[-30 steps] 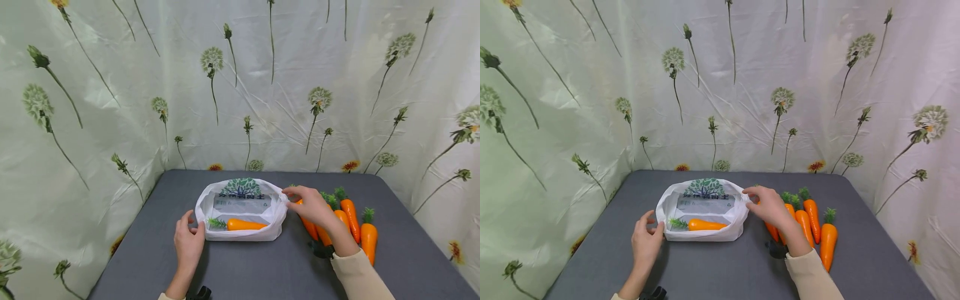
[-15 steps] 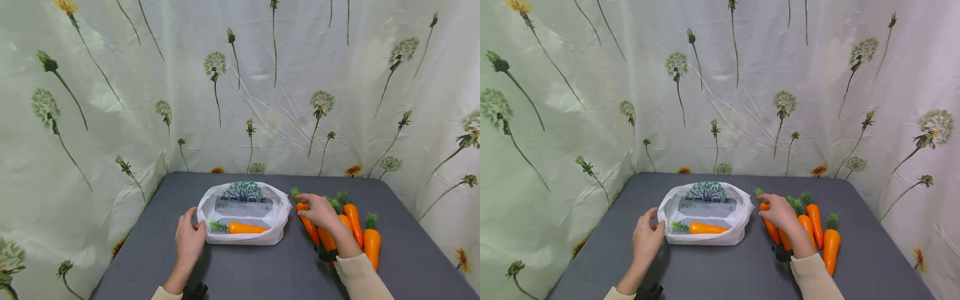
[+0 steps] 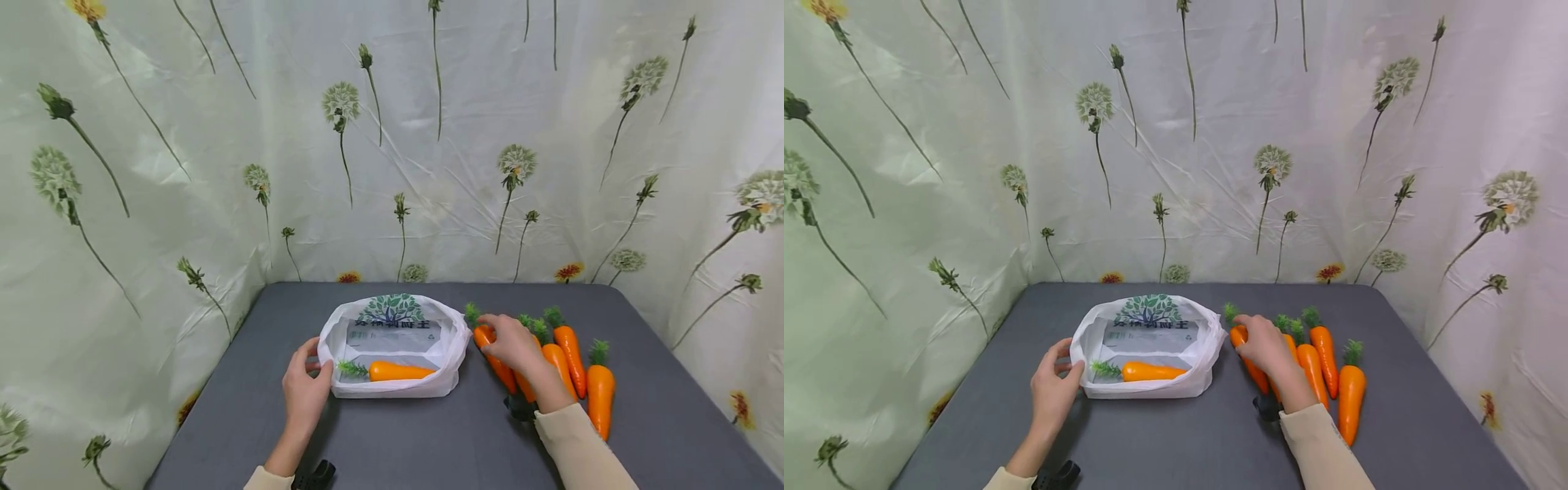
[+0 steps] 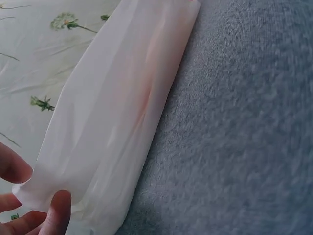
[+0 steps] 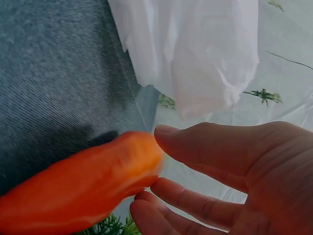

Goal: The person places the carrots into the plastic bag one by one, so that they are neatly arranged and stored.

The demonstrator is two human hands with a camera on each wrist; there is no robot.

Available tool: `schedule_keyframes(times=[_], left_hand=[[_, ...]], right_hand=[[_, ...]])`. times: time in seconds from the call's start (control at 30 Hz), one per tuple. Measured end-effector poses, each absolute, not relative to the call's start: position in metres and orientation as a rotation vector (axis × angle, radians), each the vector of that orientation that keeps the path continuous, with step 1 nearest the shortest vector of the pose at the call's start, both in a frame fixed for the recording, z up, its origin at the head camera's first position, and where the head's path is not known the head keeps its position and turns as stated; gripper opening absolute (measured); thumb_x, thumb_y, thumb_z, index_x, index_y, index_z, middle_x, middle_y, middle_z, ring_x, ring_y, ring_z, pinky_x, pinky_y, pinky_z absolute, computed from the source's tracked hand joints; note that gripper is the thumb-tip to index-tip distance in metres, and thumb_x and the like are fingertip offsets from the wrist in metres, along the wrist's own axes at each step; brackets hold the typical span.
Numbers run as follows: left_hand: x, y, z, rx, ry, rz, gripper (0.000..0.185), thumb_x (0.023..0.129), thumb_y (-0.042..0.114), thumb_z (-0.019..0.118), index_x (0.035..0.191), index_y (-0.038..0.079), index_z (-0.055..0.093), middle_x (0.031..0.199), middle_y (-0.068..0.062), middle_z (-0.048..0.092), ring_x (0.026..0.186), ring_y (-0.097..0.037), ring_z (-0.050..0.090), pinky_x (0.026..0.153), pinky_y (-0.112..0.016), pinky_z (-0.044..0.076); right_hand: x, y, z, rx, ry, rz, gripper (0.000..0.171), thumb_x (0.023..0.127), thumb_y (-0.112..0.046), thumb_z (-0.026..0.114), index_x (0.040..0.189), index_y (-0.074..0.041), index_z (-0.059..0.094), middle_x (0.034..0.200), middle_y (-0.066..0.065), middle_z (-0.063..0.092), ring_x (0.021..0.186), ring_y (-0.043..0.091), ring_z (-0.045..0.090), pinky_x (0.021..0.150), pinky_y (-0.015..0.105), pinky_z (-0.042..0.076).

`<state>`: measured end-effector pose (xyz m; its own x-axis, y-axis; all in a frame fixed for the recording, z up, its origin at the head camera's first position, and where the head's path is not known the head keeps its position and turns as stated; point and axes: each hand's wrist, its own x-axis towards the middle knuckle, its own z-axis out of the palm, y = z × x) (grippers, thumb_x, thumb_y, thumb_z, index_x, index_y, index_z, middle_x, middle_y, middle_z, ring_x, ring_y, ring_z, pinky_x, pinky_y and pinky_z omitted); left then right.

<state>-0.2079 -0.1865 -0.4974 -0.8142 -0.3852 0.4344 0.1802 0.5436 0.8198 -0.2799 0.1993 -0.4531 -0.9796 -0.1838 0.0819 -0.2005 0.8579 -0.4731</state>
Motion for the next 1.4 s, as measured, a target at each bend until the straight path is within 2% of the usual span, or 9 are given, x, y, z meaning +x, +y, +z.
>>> schedule_keyframes(times=[0.1, 0.3, 0.53, 0.63, 0.87, 1.0, 1.2, 1.33, 1.4], left_hand=[[-0.204, -0.186, -0.499, 0.162, -2.190, -1.271, 0.047, 0.085, 0.005, 0.074, 0.131, 0.012, 0.064, 0.112, -0.006, 0.065, 0.085, -0.021, 0.064, 0.068, -0.031, 0.052], [-0.204, -0.185, -0.501, 0.128, -2.162, -1.278, 0.050, 0.084, 0.004, 0.074, 0.132, 0.013, 0.064, 0.112, -0.006, 0.066, 0.085, -0.022, 0.065, 0.072, -0.045, 0.054], [-0.204, -0.183, -0.507, 0.131, -2.149, -1.311, 0.050, 0.083, 0.002, 0.075, 0.131, 0.013, 0.064, 0.112, -0.006, 0.066, 0.083, -0.020, 0.063, 0.073, -0.050, 0.054], [-0.203, -0.182, -0.509, 0.128, -2.160, -1.322, 0.050, 0.084, 0.003, 0.075, 0.131, 0.012, 0.064, 0.112, -0.006, 0.066, 0.083, -0.019, 0.063, 0.072, -0.047, 0.054], [-0.206, -0.186, -0.505, 0.132, -2.136, -1.285, 0.050, 0.084, 0.001, 0.075, 0.131, 0.012, 0.064, 0.111, -0.007, 0.067, 0.084, -0.020, 0.064, 0.067, -0.028, 0.051], [-0.206, -0.187, -0.503, 0.127, -2.148, -1.296, 0.050, 0.084, 0.002, 0.075, 0.132, 0.012, 0.064, 0.112, -0.006, 0.067, 0.084, -0.020, 0.065, 0.067, -0.030, 0.052], [-0.205, -0.187, -0.502, 0.140, -2.148, -1.308, 0.050, 0.083, 0.002, 0.075, 0.131, 0.011, 0.064, 0.111, -0.006, 0.067, 0.083, -0.020, 0.065, 0.068, -0.037, 0.054], [-0.205, -0.188, -0.501, 0.150, -2.156, -1.306, 0.050, 0.083, 0.002, 0.075, 0.131, 0.012, 0.064, 0.111, -0.006, 0.067, 0.084, -0.019, 0.065, 0.067, -0.030, 0.052], [-0.206, -0.189, -0.500, 0.156, -2.161, -1.304, 0.050, 0.084, 0.002, 0.075, 0.131, 0.012, 0.064, 0.111, -0.005, 0.067, 0.084, -0.019, 0.065, 0.066, -0.027, 0.052]], right_hand=[[-0.282, 0.194, -0.458, 0.336, -3.005, 0.731, 0.063, 0.077, -0.003, 0.076, 0.138, -0.007, 0.060, 0.116, 0.017, 0.065, 0.091, 0.030, 0.062, 0.072, 0.044, 0.051], [-0.282, 0.187, -0.462, 0.311, -3.039, 0.668, 0.069, 0.076, -0.014, 0.084, 0.140, -0.009, 0.058, 0.122, 0.017, 0.066, 0.100, 0.037, 0.063, 0.082, 0.052, 0.051], [-0.277, 0.188, -0.465, 0.328, -3.063, 0.644, 0.071, 0.076, -0.020, 0.085, 0.139, -0.004, 0.057, 0.120, 0.019, 0.066, 0.097, 0.037, 0.064, 0.083, 0.053, 0.051], [-0.275, 0.189, -0.466, 0.276, -3.084, 0.607, 0.070, 0.076, -0.021, 0.085, 0.138, -0.004, 0.058, 0.119, 0.019, 0.067, 0.093, 0.035, 0.064, 0.081, 0.051, 0.052], [-0.280, 0.181, -0.463, 0.282, -3.074, 0.672, 0.064, 0.076, -0.020, 0.081, 0.135, -0.003, 0.061, 0.119, 0.017, 0.067, 0.090, 0.032, 0.063, 0.078, 0.049, 0.052], [-0.279, 0.178, -0.458, 0.269, -3.039, 0.674, 0.060, 0.075, -0.020, 0.080, 0.132, -0.007, 0.064, 0.118, 0.014, 0.068, 0.091, 0.031, 0.063, 0.079, 0.048, 0.052], [-0.274, 0.181, -0.441, 0.202, -2.995, 0.712, 0.063, 0.076, -0.017, 0.075, 0.136, -0.005, 0.061, 0.098, 0.012, 0.069, 0.071, 0.025, 0.056, 0.063, 0.040, 0.045], [-0.271, 0.182, -0.427, 0.145, -2.962, 0.747, 0.063, 0.080, -0.018, 0.073, 0.140, -0.007, 0.057, 0.100, 0.013, 0.068, 0.069, 0.023, 0.055, 0.061, 0.037, 0.045], [-0.270, 0.182, -0.419, 0.132, -2.933, 0.746, 0.063, 0.081, -0.019, 0.074, 0.141, -0.008, 0.056, 0.107, 0.014, 0.068, 0.072, 0.024, 0.057, 0.063, 0.039, 0.048]])
